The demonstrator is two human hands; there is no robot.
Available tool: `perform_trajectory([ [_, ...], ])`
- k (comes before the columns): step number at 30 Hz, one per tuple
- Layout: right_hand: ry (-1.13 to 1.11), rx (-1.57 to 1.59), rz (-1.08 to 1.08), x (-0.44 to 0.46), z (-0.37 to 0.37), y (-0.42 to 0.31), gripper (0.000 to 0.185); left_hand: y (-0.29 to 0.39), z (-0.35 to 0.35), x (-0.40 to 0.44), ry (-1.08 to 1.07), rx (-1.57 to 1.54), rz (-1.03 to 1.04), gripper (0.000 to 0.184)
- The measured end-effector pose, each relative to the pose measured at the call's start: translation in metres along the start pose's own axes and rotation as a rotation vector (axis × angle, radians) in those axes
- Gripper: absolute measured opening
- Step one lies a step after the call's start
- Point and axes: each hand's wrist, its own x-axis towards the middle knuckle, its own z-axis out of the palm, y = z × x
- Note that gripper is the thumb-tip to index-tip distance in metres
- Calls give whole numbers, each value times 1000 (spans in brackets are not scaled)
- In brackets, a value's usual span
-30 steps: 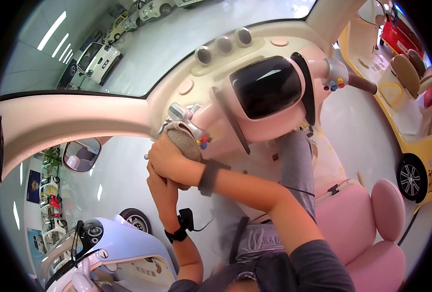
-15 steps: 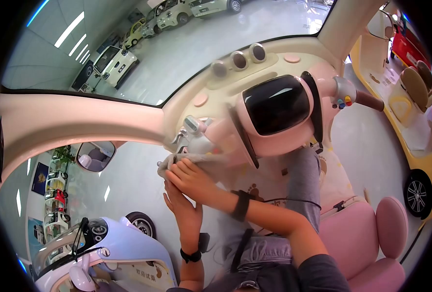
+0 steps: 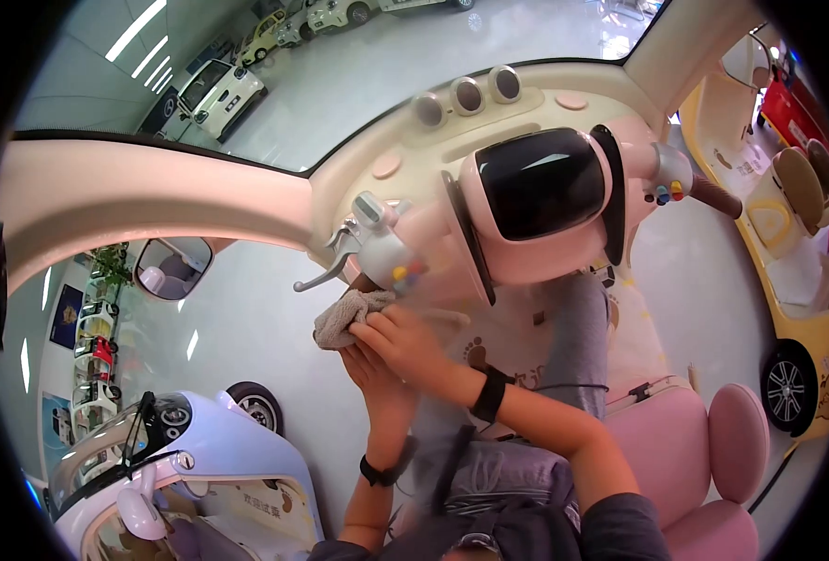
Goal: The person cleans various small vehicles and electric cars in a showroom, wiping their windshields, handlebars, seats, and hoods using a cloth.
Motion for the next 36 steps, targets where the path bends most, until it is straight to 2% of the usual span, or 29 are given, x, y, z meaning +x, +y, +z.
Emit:
perform_trajectory([
  [4,6,0,32,7,-5,-3,28,-10,7,2,153,-99,154,93],
  [6,-56,-26,34,17,-1,-1,30,-12,2,3,183,-215,129,92],
  [9,-73,45,216,36,17,1,28,-7,-10,27,399,-207,148,89],
  [12,-67,-262,28,57,16,3,26,1,-34,53,301,-260,119,84],
  [15,-94,-298,85,75,11,-7,24,4,-55,65,188,-308,75,79],
  [18,-152,-384,112,81,21,-5,12,-10,-68,68,80,-357,79,71],
  [21,-190,-654,133,83,30,-11,19,-34,-60,77,138,-343,246,85],
  [24,-258,-823,126,83,37,-15,19,-35,-65,76,-2,-519,2,85],
  [27,-301,-770,96,82,35,-12,21,-39,-60,75,12,-436,-9,81],
  [30,-211,-673,18,73,23,-9,23,-20,-64,67,-29,-290,-154,66],
  [33,48,-277,61,52,15,-11,28,-48,-29,55,259,-192,91,62],
  [36,95,-180,109,36,13,-19,35,-53,-17,44,357,-256,100,57],
])
